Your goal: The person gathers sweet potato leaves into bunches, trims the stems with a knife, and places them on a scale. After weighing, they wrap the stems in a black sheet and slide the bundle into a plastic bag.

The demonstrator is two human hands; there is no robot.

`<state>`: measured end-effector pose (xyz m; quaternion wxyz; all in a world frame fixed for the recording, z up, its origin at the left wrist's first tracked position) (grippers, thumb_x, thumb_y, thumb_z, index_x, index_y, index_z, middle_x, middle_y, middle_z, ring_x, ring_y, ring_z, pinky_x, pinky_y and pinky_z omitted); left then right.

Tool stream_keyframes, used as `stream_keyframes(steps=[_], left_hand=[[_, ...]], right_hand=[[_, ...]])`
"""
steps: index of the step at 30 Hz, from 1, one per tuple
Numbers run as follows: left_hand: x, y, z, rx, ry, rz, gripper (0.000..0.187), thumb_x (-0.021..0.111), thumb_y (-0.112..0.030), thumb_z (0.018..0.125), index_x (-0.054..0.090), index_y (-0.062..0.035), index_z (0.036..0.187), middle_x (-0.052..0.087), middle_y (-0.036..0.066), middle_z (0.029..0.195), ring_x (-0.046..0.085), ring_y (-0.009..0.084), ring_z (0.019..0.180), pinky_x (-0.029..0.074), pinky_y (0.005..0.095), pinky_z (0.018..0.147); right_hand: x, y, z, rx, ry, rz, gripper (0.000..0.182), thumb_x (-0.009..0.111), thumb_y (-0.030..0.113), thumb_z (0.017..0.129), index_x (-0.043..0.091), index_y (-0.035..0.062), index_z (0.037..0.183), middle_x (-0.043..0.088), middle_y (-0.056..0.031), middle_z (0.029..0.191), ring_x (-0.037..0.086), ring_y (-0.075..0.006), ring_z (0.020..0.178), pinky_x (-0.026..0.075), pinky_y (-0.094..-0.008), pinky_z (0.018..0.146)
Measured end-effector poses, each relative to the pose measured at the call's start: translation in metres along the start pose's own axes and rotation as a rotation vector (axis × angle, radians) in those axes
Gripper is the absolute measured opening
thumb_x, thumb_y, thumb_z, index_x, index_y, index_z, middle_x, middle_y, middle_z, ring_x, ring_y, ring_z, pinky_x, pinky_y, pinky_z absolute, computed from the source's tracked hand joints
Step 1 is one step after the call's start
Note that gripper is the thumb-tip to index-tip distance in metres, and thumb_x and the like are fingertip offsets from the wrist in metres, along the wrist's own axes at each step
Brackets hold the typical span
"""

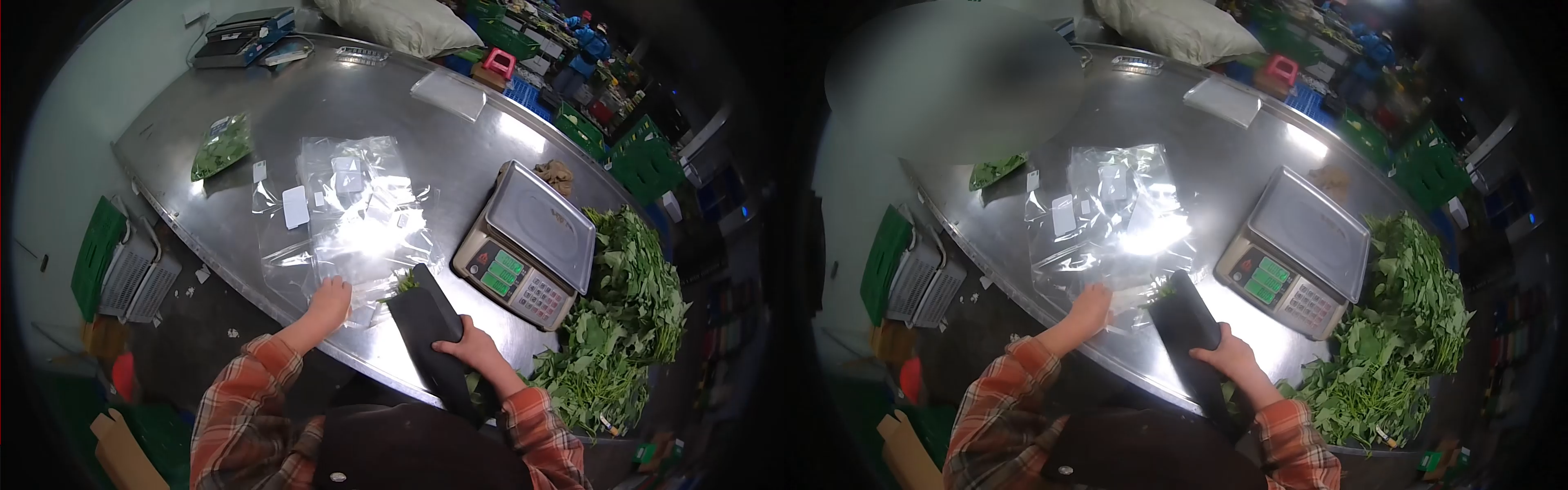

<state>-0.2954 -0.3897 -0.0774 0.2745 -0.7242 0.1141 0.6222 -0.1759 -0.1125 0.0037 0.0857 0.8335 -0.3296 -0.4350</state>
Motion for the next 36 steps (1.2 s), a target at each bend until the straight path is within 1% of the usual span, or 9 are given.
stream_keyframes(steps=[6,10,14,18,21,24,27,33,36], left_hand=[[0.012,0.025,0.022,-0.038,0.220,0.046,0.021,0.055,-0.007,0.072,0.058,-0.0022,0.093,0.060,0.019,0.094,0.058,0.0353,0.088,0.048,0.0452,0.073],[-0.003,0.028,0.023,0.088,0.018,0.129,0.015,0.056,-0.013,0.075,0.062,-0.0044,0.086,0.063,0.017,0.081,0.061,0.0352,0.078,0.049,0.0451,0.068],[-0.077,0.065,0.043,-0.249,0.261,-0.582,0.026,0.059,-0.022,0.076,0.069,-0.0014,0.088,0.067,0.017,0.082,0.064,0.0253,0.074,0.049,0.0362,0.069],[-0.173,0.102,0.050,-0.171,-0.721,-0.586,0.020,0.056,-0.013,0.081,0.063,0.0017,0.093,0.065,0.012,0.080,0.061,0.0199,0.074,0.046,0.0315,0.067],[-0.223,0.046,0.030,-0.175,-0.757,-0.655,0.018,0.052,-0.009,0.083,0.061,0.0014,0.095,0.064,0.015,0.082,0.062,0.0244,0.077,0.046,0.0341,0.069],[-0.161,0.013,0.042,-0.023,-0.581,-0.214,0.017,0.051,-0.011,0.083,0.064,-0.0016,0.090,0.063,0.019,0.087,0.060,0.0362,0.082,0.047,0.0408,0.073],[-0.103,-0.033,0.034,-0.150,0.020,-0.145,0.030,0.053,-0.032,0.083,0.067,-0.0078,0.095,0.064,0.017,0.094,0.060,0.0347,0.087,0.046,0.0438,0.078],[-0.004,0.005,0.015,0.173,-0.226,-0.061,0.035,0.061,-0.034,0.076,0.063,-0.0062,0.097,0.060,0.015,0.105,0.056,0.0327,0.099,0.045,0.0430,0.083],[-0.012,0.000,0.026,-0.107,0.079,-0.074,0.031,0.063,-0.029,0.074,0.061,-0.0050,0.093,0.058,0.015,0.101,0.056,0.0313,0.095,0.046,0.0449,0.079]], right_hand=[[0.007,-0.011,0.002,-0.059,-0.027,0.037,0.083,0.068,0.054,0.064,0.040,-0.0009,0.121,0.063,-0.0212,0.094,0.062,-0.0339,0.091,0.047,-0.0374,0.082],[0.005,-0.020,0.004,-0.146,-0.043,0.082,0.081,0.067,0.058,0.064,0.041,-0.0010,0.114,0.062,-0.0221,0.092,0.062,-0.0364,0.087,0.047,-0.0403,0.079],[0.000,-0.028,0.008,-0.132,-0.004,0.126,0.080,0.066,0.058,0.064,0.044,-0.0011,0.113,0.062,-0.0207,0.094,0.062,-0.0336,0.088,0.048,-0.0384,0.078],[-0.001,-0.030,0.009,-0.130,0.019,0.153,0.080,0.067,0.057,0.064,0.044,-0.0018,0.113,0.062,-0.0208,0.095,0.062,-0.0332,0.090,0.047,-0.0379,0.079],[-0.005,-0.030,0.009,-0.149,0.012,0.156,0.081,0.068,0.056,0.064,0.043,-0.0026,0.114,0.062,-0.0215,0.096,0.061,-0.0337,0.091,0.047,-0.0383,0.079],[0.004,-0.041,0.024,-0.185,0.014,0.143,0.082,0.069,0.055,0.063,0.042,-0.0041,0.115,0.061,-0.0234,0.095,0.061,-0.0352,0.091,0.047,-0.0389,0.079],[-0.014,-0.049,0.000,-0.168,-0.016,0.121,0.084,0.069,0.051,0.064,0.039,-0.0026,0.120,0.062,-0.0233,0.093,0.061,-0.0359,0.089,0.047,-0.0393,0.078],[-0.027,-0.084,-0.050,-0.055,-0.108,-0.036,0.092,0.072,0.049,0.062,0.033,-0.0009,0.128,0.064,-0.0234,0.088,0.064,-0.0364,0.082,0.049,-0.0384,0.075],[-0.020,-0.080,-0.052,-0.019,-0.130,-0.078,0.091,0.072,0.048,0.061,0.034,-0.0010,0.128,0.063,-0.0236,0.086,0.063,-0.0368,0.081,0.049,-0.0390,0.075]])
Point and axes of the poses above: each hand's wrist, its own z-axis towards the middle knuckle, its own x-axis out of the palm, y = z × x, the point moved 2 cm from there along z, towards the middle knuckle
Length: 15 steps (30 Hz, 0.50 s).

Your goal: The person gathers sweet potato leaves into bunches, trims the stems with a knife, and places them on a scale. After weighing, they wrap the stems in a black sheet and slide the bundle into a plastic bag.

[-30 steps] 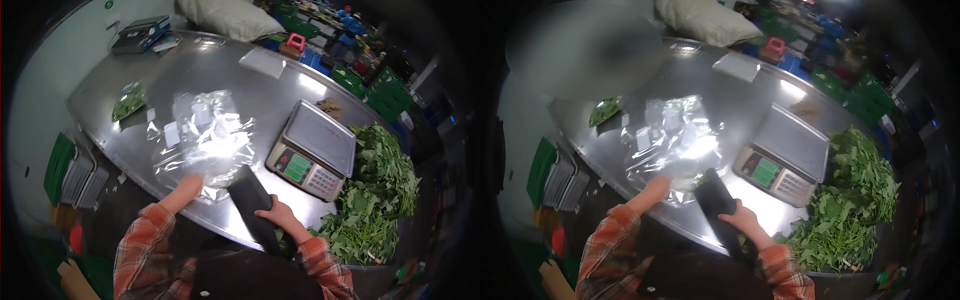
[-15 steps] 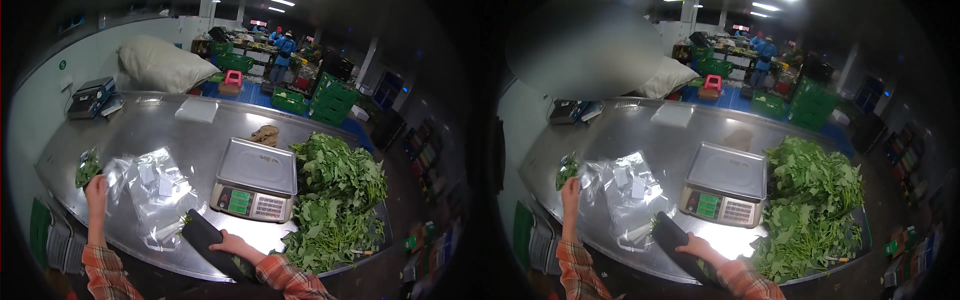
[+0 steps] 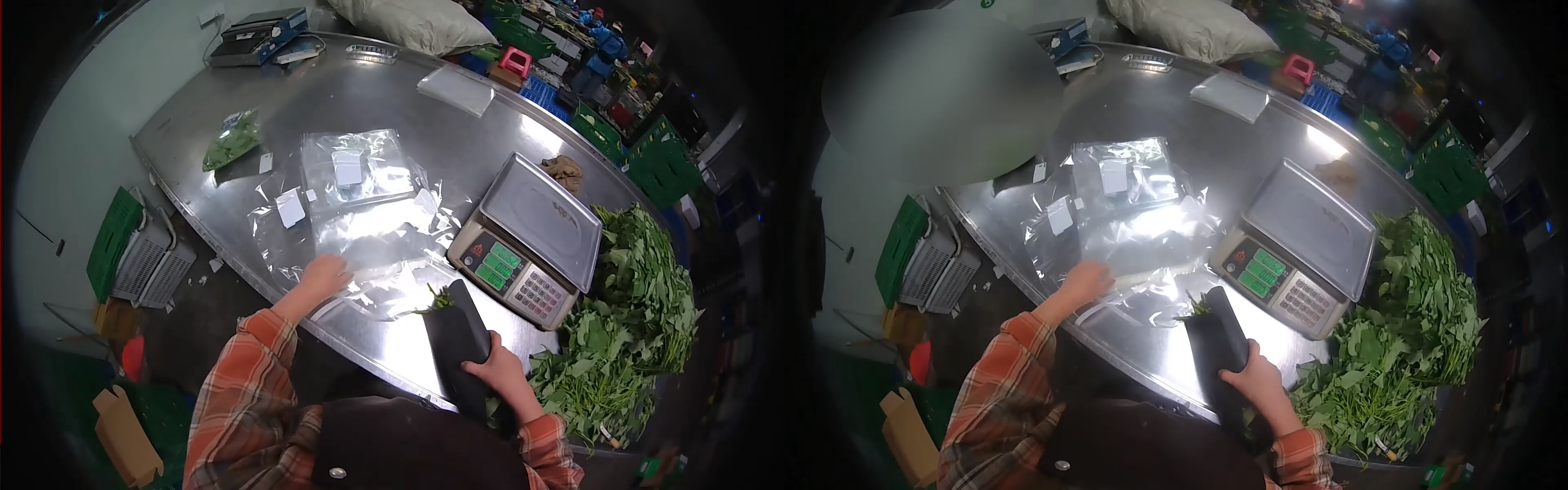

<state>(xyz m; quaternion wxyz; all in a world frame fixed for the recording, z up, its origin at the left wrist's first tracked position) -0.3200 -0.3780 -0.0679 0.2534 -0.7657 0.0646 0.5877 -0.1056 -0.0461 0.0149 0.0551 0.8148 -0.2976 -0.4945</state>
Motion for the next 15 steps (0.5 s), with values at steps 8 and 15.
stream_keyframes(steps=[8,15], left_hand=[[0.024,-0.035,-0.012,0.078,-0.190,0.150,0.016,0.061,-0.014,0.074,0.060,-0.0001,0.081,0.056,0.019,0.087,0.058,0.0320,0.083,0.049,0.0418,0.069],[0.037,0.021,0.020,0.074,-0.008,0.010,0.021,0.051,-0.014,0.074,0.063,0.0017,0.069,0.061,0.022,0.072,0.060,0.0375,0.075,0.048,0.0449,0.068]], right_hand=[[0.005,0.015,0.007,0.015,-0.068,-0.046,0.076,0.075,0.047,0.061,0.044,-0.0056,0.105,0.061,-0.0240,0.089,0.062,-0.0387,0.083,0.050,-0.0411,0.073],[0.006,-0.007,0.013,0.017,0.027,0.154,0.087,0.072,0.056,0.060,0.043,-0.0034,0.116,0.062,-0.0235,0.095,0.063,-0.0352,0.085,0.049,-0.0379,0.075]])
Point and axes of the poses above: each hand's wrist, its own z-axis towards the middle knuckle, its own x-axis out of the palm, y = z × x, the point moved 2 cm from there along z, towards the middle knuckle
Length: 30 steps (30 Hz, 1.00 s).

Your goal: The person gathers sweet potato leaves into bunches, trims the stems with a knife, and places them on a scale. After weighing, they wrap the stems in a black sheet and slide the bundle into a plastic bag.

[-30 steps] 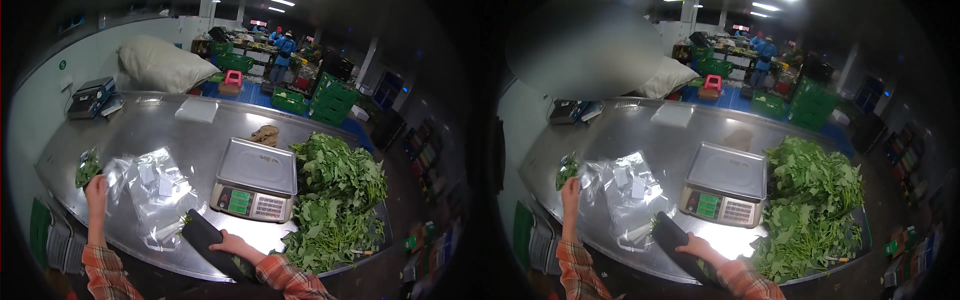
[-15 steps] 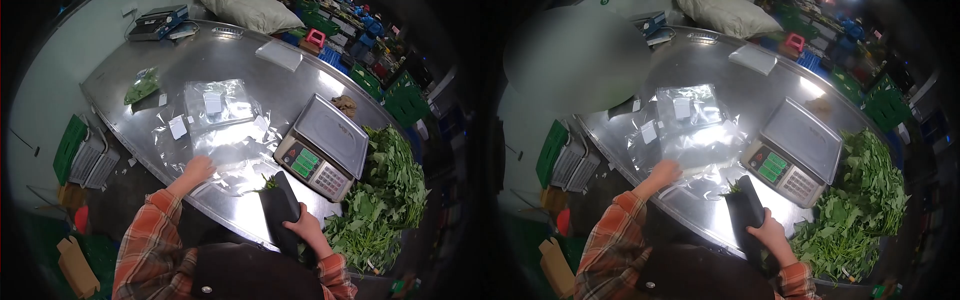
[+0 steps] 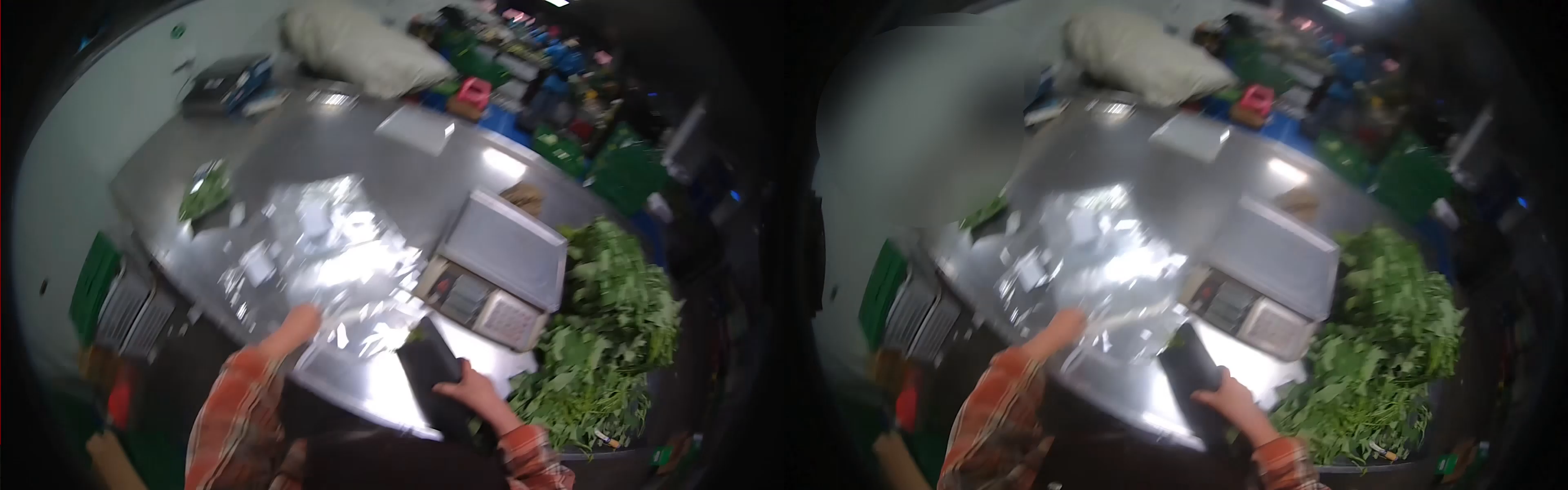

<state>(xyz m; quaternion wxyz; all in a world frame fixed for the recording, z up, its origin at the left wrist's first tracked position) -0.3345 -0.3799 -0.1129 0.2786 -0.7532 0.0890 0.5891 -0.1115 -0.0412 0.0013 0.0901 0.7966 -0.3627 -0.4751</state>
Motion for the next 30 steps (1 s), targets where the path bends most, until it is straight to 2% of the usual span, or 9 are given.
stream_keyframes(steps=[5,8,11,15,17,19,22,26,30], left_hand=[[-0.039,0.000,-0.008,0.036,0.078,-0.166,0.022,0.050,-0.018,0.077,0.064,-0.0029,0.086,0.063,0.021,0.083,0.061,0.0375,0.077,0.047,0.0468,0.071],[-0.013,0.069,0.015,-0.299,-0.420,-0.050,0.018,0.049,-0.014,0.084,0.056,-0.0022,0.094,0.062,0.023,0.078,0.061,0.0391,0.074,0.048,0.0473,0.065],[-0.101,-0.008,-0.014,-0.472,-0.677,-0.120,0.013,0.046,-0.012,0.088,0.049,-0.0035,0.097,0.061,0.023,0.074,0.061,0.0396,0.072,0.048,0.0473,0.060],[-0.130,-0.072,-0.032,-0.145,-0.542,0.021,0.012,0.045,-0.013,0.089,0.053,-0.0053,0.093,0.061,0.017,0.073,0.063,0.0349,0.070,0.048,0.0454,0.059],[-0.091,-0.074,-0.022,0.288,-0.594,0.023,0.011,0.050,-0.014,0.085,0.056,-0.0061,0.091,0.061,0.016,0.070,0.063,0.0333,0.068,0.049,0.0436,0.058],[-0.027,-0.058,-0.009,0.295,-0.149,0.132,0.013,0.054,-0.014,0.080,0.058,-0.0065,0.090,0.062,0.015,0.069,0.063,0.0326,0.067,0.049,0.0430,0.058],[-0.014,-0.092,-0.016,0.290,0.054,0.221,0.015,0.056,-0.013,0.080,0.062,-0.0049,0.091,0.063,0.016,0.071,0.063,0.0321,0.067,0.049,0.0411,0.058],[-0.062,-0.114,-0.001,-0.094,-0.101,-0.805,0.016,0.058,-0.014,0.083,0.066,-0.0025,0.091,0.065,0.018,0.075,0.063,0.0336,0.064,0.049,0.0367,0.057],[-0.096,-0.173,-0.031,0.372,-0.568,-0.376,0.011,0.057,-0.011,0.082,0.064,-0.0025,0.084,0.064,0.017,0.072,0.063,0.0330,0.063,0.050,0.0397,0.056]], right_hand=[[-0.007,0.002,-0.003,-0.021,0.015,-0.055,0.087,0.067,0.063,0.062,0.044,-0.0010,0.115,0.063,-0.0214,0.091,0.063,-0.0336,0.085,0.048,-0.0369,0.076],[-0.003,-0.006,0.000,-0.031,0.000,-0.059,0.085,0.067,0.063,0.062,0.044,-0.0003,0.114,0.063,-0.0206,0.090,0.063,-0.0329,0.084,0.049,-0.0364,0.075],[-0.001,-0.007,0.001,-0.029,-0.007,-0.086,0.087,0.067,0.063,0.062,0.044,-0.0003,0.116,0.063,-0.0204,0.090,0.063,-0.0326,0.085,0.049,-0.0359,0.075],[-0.006,-0.010,0.002,-0.044,-0.006,-0.029,0.089,0.068,0.062,0.062,0.042,-0.0003,0.121,0.062,-0.0213,0.094,0.063,-0.0320,0.087,0.048,-0.0355,0.077],[-0.006,-0.014,0.004,-0.048,0.003,-0.015,0.090,0.070,0.060,0.062,0.041,0.0000,0.123,0.062,-0.0219,0.096,0.062,-0.0318,0.089,0.047,-0.0355,0.079],[-0.016,0.000,-0.007,-0.097,-0.024,0.070,0.087,0.070,0.057,0.064,0.041,0.0021,0.125,0.061,-0.0213,0.099,0.062,-0.0314,0.090,0.047,-0.0358,0.079],[-0.044,0.050,-0.042,-0.217,-0.075,0.102,0.082,0.070,0.053,0.067,0.041,0.0050,0.126,0.061,-0.0205,0.102,0.062,-0.0308,0.092,0.047,-0.0362,0.080],[-0.020,0.051,-0.030,-0.380,-0.178,-0.139,0.069,0.067,0.047,0.072,0.042,0.0095,0.125,0.061,-0.0183,0.097,0.061,-0.0334,0.087,0.048,-0.0397,0.075],[-0.002,0.055,-0.020,-0.397,-0.105,-0.287,0.066,0.065,0.043,0.075,0.039,0.0108,0.126,0.060,-0.0179,0.092,0.061,-0.0351,0.082,0.048,-0.0421,0.069]])
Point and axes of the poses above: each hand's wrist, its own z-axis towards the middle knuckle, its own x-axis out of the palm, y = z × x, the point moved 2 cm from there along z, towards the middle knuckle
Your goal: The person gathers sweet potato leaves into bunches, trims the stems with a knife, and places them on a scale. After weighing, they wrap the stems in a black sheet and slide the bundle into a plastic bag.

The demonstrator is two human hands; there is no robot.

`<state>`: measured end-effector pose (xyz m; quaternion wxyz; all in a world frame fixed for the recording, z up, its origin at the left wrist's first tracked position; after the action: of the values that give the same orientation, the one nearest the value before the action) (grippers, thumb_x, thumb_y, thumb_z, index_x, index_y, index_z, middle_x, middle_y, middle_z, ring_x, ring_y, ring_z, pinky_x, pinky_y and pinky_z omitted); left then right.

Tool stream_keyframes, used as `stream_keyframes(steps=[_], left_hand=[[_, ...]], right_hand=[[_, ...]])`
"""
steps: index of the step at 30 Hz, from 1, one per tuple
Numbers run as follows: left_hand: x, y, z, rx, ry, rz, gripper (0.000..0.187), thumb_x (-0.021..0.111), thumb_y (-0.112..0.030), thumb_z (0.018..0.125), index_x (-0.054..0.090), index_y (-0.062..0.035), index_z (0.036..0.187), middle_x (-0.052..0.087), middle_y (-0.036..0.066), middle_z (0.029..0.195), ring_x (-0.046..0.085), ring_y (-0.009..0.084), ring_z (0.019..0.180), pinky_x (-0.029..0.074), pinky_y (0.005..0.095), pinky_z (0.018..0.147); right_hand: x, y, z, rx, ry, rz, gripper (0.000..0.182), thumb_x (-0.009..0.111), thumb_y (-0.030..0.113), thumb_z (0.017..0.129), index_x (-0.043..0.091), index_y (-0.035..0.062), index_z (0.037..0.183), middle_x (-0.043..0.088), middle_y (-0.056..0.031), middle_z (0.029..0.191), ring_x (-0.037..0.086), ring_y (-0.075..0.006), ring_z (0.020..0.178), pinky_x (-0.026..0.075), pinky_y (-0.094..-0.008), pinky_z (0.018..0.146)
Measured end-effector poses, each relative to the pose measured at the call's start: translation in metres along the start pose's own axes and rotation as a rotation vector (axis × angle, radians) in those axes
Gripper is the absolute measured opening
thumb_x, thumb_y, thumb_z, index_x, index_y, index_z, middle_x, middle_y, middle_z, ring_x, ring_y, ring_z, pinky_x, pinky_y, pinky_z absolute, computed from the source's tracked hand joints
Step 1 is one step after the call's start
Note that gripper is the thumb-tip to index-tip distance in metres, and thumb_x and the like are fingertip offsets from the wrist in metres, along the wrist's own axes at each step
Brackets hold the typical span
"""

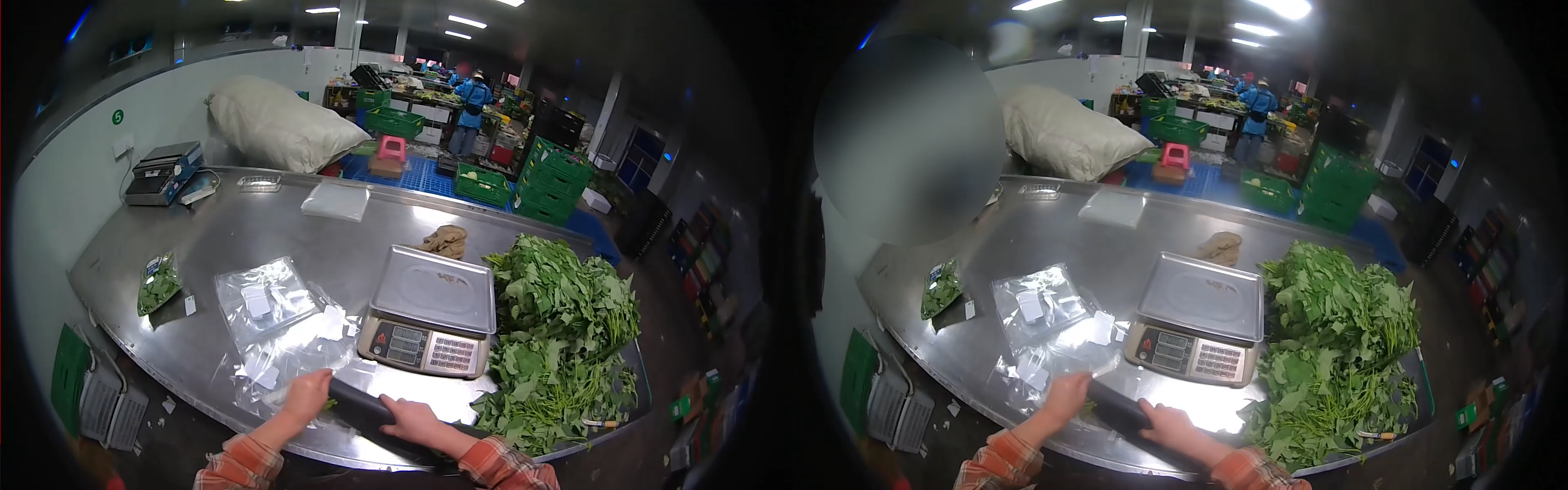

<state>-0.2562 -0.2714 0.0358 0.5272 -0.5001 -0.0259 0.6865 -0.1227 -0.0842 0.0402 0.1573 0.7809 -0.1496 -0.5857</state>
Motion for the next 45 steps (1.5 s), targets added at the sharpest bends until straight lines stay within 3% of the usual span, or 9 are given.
stream_keyframes(steps=[11,17,24,27,32,34,35,39,45], left_hand=[[-0.002,0.003,0.024,0.160,0.257,0.419,0.004,0.052,-0.006,0.073,0.052,-0.0035,0.076,0.061,0.012,0.066,0.062,0.0285,0.057,0.049,0.0388,0.049],[0.028,-0.048,-0.014,0.599,0.599,0.168,0.006,0.052,-0.010,0.077,0.052,-0.0037,0.078,0.059,0.009,0.061,0.063,0.0255,0.054,0.049,0.0365,0.044],[-0.035,-0.009,0.040,0.311,0.151,0.437,0.018,0.059,-0.011,0.071,0.058,-0.0014,0.086,0.050,0.008,0.067,0.055,0.0237,0.069,0.047,0.0351,0.067],[-0.029,-0.056,0.016,0.739,0.029,0.256,0.021,0.060,-0.012,0.067,0.060,-0.0028,0.086,0.052,0.009,0.074,0.055,0.0264,0.074,0.046,0.0381,0.069],[0.017,-0.006,0.006,-0.440,-0.333,-0.484,0.042,0.058,-0.024,0.087,0.053,-0.0022,0.122,0.057,0.017,0.114,0.051,0.0300,0.113,0.037,0.0373,0.096],[0.008,0.004,-0.015,-0.484,-0.275,-0.463,0.037,0.058,-0.021,0.087,0.055,-0.0021,0.119,0.059,0.017,0.106,0.054,0.0300,0.106,0.040,0.0367,0.092],[0.003,0.007,-0.027,-0.504,-0.251,-0.456,0.035,0.058,-0.019,0.086,0.056,-0.0020,0.117,0.060,0.018,0.102,0.056,0.0300,0.103,0.042,0.0364,0.089],[-0.047,0.003,-0.100,-0.025,-0.016,0.248,0.017,0.059,-0.013,0.082,0.061,-0.0045,0.097,0.058,0.013,0.078,0.058,0.0321,0.064,0.047,0.0397,0.054],[-0.063,0.012,-0.079,0.158,0.166,0.355,0.018,0.063,-0.009,0.078,0.062,-0.0076,0.095,0.059,0.009,0.071,0.059,0.0262,0.055,0.047,0.0357,0.048]], right_hand=[[0.006,-0.012,0.026,0.027,0.172,0.187,0.114,0.072,0.046,0.068,-0.003,0.0050,0.143,0.061,-0.0227,0.076,0.061,-0.0380,0.076,0.046,-0.0383,0.072],[0.004,-0.019,0.052,0.081,0.141,0.431,0.110,0.073,0.044,0.067,0.005,0.0010,0.142,0.061,-0.0287,0.094,0.060,-0.0381,0.089,0.045,-0.0376,0.081],[-0.027,-0.039,0.077,0.103,-0.090,0.913,0.075,0.076,0.039,0.065,0.049,-0.0072,0.117,0.060,-0.0173,0.106,0.058,-0.0215,0.097,0.044,-0.0292,0.086],[-0.022,-0.038,0.102,0.122,-0.240,1.103,0.075,0.074,0.042,0.067,0.048,-0.0089,0.114,0.059,-0.0194,0.104,0.059,-0.0221,0.094,0.045,-0.0299,0.082],[0.033,-0.026,0.126,0.199,-0.393,1.173,0.054,0.057,0.043,0.085,0.053,-0.0051,0.109,0.059,-0.0147,0.102,0.056,-0.0192,0.096,0.042,-0.0279,0.084],[0.036,-0.010,0.097,0.243,-0.192,0.672,0.050,0.035,0.044,0.094,0.053,-0.0026,0.101,0.057,-0.0249,0.101,0.055,-0.0375,0.096,0.041,-0.0390,0.086],[0.065,-0.020,0.092,-0.153,-0.232,0.215,0.043,0.030,0.037,0.096,0.052,-0.0002,0.098,0.056,-0.0270,0.096,0.054,-0.0402,0.093,0.042,-0.0442,0.082],[0.027,0.037,-0.003,-0.321,0.131,-0.210,0.043,0.049,0.015,0.083,0.042,0.0067,0.125,0.060,-0.0147,0.070,0.061,-0.0335,0.064,0.048,-0.0433,0.053],[0.010,0.045,0.012,-0.319,-0.329,0.070,0.038,0.048,0.031,0.089,0.059,0.0073,0.061,0.057,-0.0122,0.058,0.056,-0.0327,0.052,0.046,-0.0411,0.049]])
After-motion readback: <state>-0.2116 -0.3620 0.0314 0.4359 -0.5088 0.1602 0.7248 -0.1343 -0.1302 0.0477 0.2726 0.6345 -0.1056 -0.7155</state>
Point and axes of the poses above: each hand's wrist, its own z-axis towards the middle knuckle, its own x-axis out of the palm, y = z × x, the point moved 2 cm from there along z, towards the middle knuckle
